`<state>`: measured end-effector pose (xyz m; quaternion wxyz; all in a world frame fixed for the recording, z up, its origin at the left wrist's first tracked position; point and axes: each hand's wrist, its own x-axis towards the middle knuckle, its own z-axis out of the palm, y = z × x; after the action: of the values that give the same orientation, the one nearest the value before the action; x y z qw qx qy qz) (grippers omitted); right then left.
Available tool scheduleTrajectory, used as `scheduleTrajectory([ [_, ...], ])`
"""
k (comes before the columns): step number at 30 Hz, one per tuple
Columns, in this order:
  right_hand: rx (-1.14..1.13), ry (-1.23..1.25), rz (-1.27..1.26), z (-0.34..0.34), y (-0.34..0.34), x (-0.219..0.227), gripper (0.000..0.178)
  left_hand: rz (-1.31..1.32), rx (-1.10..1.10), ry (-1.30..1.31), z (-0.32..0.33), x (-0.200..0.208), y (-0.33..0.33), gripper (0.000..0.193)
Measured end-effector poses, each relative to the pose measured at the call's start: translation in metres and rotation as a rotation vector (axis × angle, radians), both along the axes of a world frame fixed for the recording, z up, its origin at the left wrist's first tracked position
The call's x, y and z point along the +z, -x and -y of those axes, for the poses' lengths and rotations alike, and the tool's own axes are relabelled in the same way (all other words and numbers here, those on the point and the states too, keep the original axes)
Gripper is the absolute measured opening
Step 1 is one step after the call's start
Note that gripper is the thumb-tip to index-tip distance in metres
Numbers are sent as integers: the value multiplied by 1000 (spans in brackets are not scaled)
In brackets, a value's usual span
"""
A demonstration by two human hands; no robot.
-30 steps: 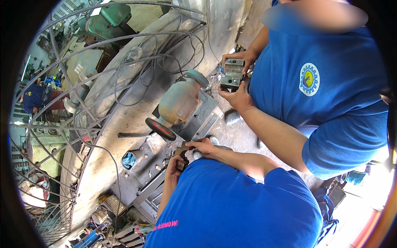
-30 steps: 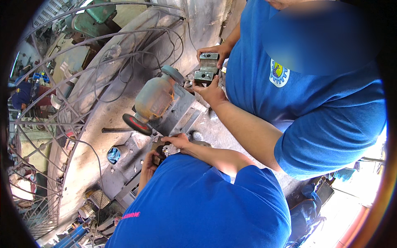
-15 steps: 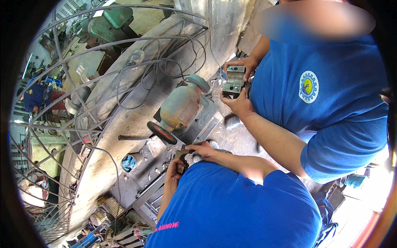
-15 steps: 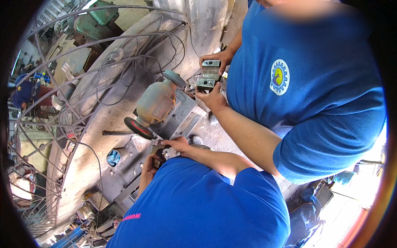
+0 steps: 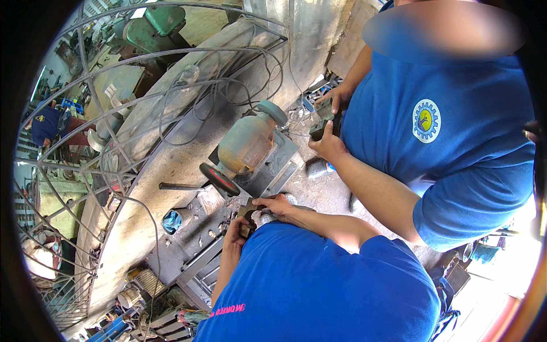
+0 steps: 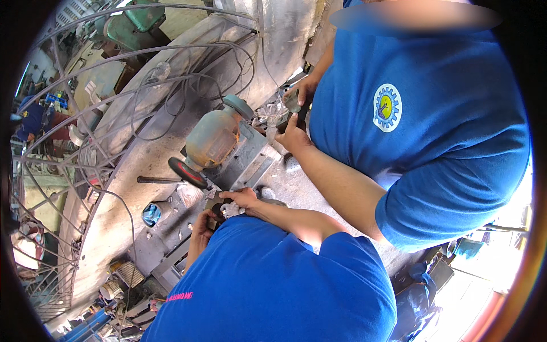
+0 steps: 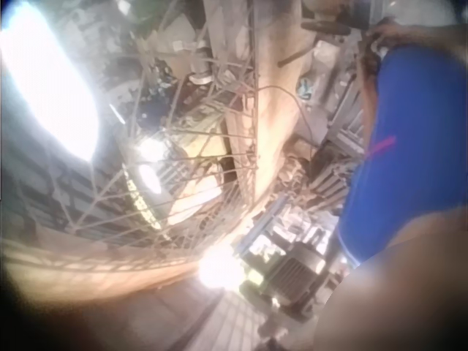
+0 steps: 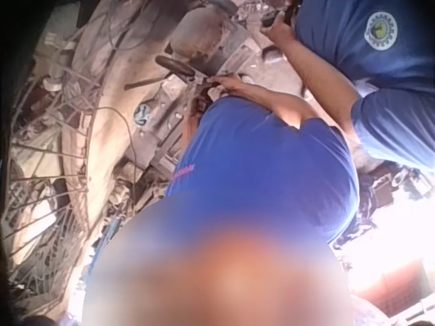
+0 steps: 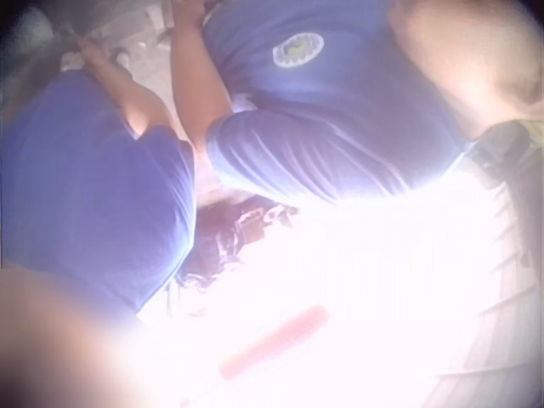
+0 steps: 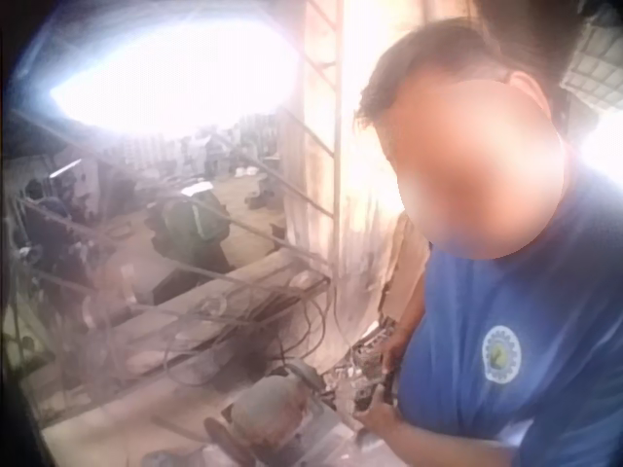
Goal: The person holds a small metal block against a bench grinder wheel, rotating it to grind different faces. They periodically lift the block to check the surface. A coworker nearby also grinds a similar part.
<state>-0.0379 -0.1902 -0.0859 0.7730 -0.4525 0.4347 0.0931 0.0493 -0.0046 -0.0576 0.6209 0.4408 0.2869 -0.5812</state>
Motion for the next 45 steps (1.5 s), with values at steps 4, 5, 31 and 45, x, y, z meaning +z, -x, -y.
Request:
scheduleTrajectory([
  [4, 2, -9, 15, 3, 2, 20, 52, 32, -22, 39, -1, 2, 3, 20],
  [5, 1, -21, 62, 4, 4, 24, 51, 59, -34, 1, -1, 0, 4, 19],
  [31, 189, -258, 548, 42, -6, 38, 84, 1160, -116, -86, 16, 27, 1, 71],
  [45, 169, -294, 582, 52, -10, 35, 84, 1235, -159, -79, 26, 23, -9, 73],
])
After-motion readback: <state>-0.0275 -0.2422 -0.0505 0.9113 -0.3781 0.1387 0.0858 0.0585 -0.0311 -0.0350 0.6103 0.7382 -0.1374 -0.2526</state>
